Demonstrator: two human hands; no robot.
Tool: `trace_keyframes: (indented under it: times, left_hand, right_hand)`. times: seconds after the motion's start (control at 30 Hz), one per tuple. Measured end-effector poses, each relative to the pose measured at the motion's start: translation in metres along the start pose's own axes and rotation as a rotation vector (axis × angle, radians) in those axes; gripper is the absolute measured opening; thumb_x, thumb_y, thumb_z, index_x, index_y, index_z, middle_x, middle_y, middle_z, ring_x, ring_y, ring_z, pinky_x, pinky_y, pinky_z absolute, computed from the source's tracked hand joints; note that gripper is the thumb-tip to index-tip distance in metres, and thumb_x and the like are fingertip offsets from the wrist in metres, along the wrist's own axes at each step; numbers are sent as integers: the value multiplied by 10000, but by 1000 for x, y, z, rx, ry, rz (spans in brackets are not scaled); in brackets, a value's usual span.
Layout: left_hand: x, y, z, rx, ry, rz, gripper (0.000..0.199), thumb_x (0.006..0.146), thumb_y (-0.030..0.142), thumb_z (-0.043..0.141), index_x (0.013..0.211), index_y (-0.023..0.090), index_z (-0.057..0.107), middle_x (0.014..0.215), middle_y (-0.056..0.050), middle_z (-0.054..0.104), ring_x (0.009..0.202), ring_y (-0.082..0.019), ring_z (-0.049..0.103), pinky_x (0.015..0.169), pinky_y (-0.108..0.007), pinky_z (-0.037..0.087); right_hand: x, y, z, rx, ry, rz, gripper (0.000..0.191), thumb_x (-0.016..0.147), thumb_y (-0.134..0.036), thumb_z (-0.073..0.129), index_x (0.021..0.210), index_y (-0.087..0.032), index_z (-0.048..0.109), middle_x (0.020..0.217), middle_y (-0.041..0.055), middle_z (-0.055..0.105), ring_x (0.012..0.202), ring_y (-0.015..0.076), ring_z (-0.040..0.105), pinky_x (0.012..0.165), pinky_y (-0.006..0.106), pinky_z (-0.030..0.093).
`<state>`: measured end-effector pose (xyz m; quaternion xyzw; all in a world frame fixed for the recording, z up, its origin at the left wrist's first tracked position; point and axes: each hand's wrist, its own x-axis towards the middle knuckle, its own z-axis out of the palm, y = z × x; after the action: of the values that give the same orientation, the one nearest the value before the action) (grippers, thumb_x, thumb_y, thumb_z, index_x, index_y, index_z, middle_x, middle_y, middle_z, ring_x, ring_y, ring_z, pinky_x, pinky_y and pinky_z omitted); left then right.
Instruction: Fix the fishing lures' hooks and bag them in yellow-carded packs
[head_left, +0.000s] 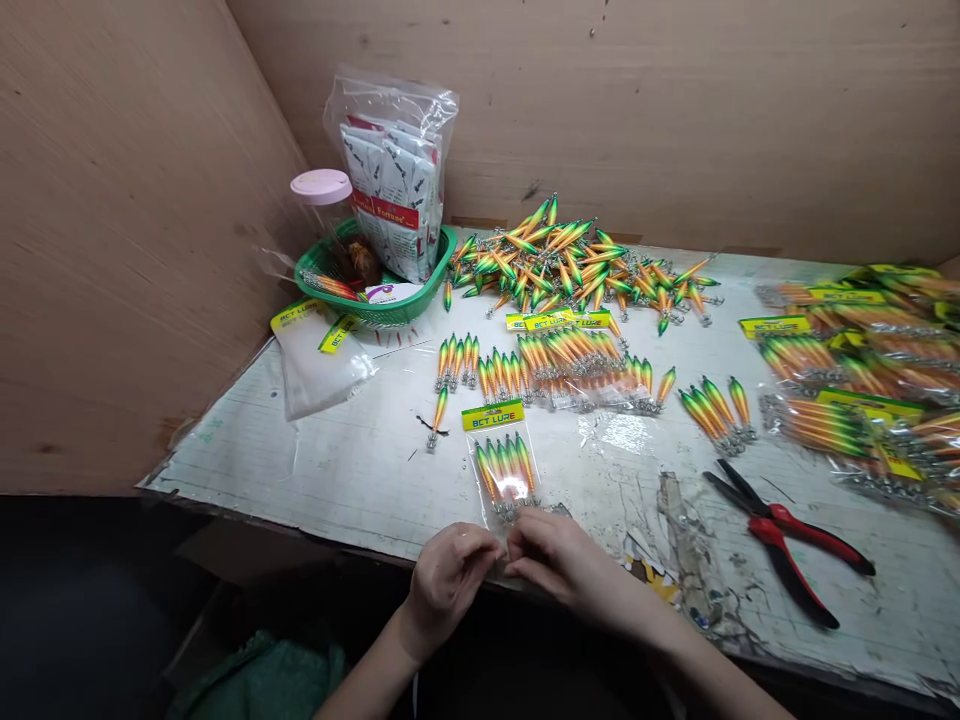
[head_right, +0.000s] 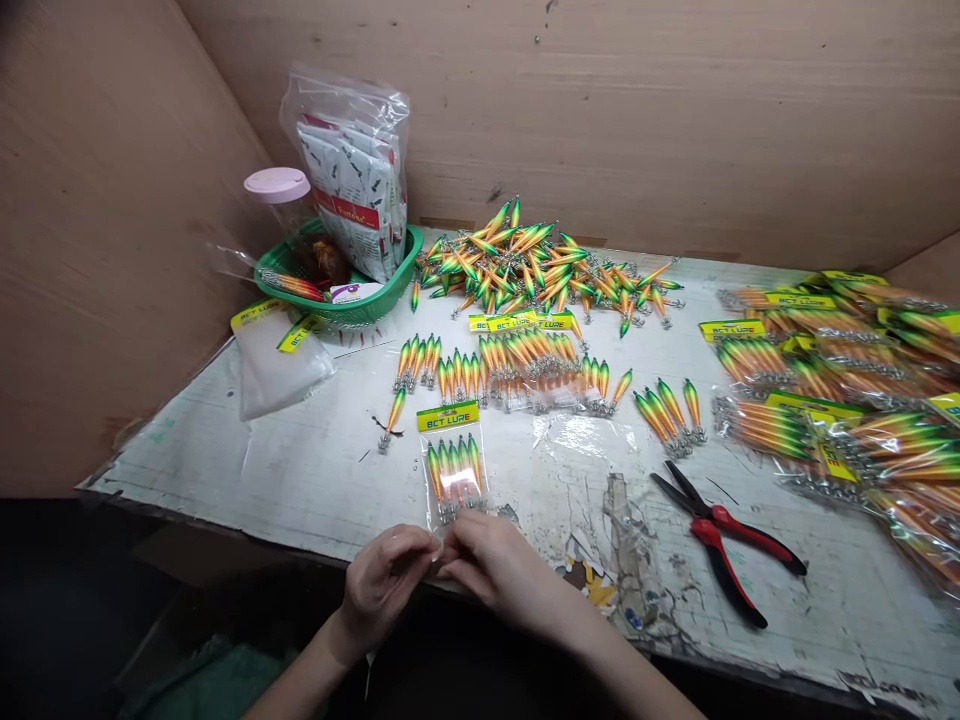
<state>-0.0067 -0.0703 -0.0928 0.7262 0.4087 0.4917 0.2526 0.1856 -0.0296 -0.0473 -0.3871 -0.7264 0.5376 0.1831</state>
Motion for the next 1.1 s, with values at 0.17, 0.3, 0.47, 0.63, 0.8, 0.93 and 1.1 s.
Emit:
trace_keyframes:
  times: [0.17,0.3,0.47,0.63,0.8,0.93,1.1]
  left_hand:
    - [0,-1,-3,-64,11,-19,324,803,-3,603,1044,203,537,786,-14,640,707,-125,622,622,-237,544]
    - [-2,-3,-1,-72,9,28,361,785,-7,627,1060,208,530,808,-17,649,733,-132,635,645,-252,558]
    - [-7,-5,1,-135,45,-14,287,827,56,608,1038,217,500,809,-10,647,724,-127,651,632,-243,568]
    - [-9,-6,1,-144,56,-28,225,851,95,594,1016,210,493,791,-9,647,704,-125,654,611,-236,566]
    - [-8,-5,2,-154,66,3,237,839,92,615,997,215,488,784,-8,648,711,-125,658,622,-243,577]
    - [-8,-4,2,-119,84,18,236,842,94,613,1004,215,491,818,-26,666,736,-131,673,631,-240,585]
    - [-7,-3,0,-87,58,21,225,845,82,601,1010,212,519,788,-13,668,701,-124,669,626,-232,581]
  right_hand:
    - [-16,-3,-25,431,186,241,320,838,-477,603,746,-195,484,589,-63,448,470,74,432,448,199,344]
    - [-6,-6,-7,219,79,198,248,842,-425,609,808,-179,604,640,-27,551,553,95,499,520,211,373]
    - [14,-12,12,65,-67,201,127,791,-274,660,763,-167,598,640,-30,562,578,91,476,518,196,326]
    - [14,-12,5,110,-107,191,158,802,-276,647,725,-168,562,623,-47,507,574,80,429,509,187,300]
    - [9,-6,6,207,-50,248,308,819,-470,639,856,-168,596,586,-65,449,540,78,385,494,192,289]
    - [13,-6,12,202,-70,266,337,770,-490,694,800,-168,596,585,-61,460,540,76,373,481,191,266]
    - [10,-12,6,278,-57,259,348,724,-471,734,686,-177,552,549,-62,443,520,72,350,451,189,250]
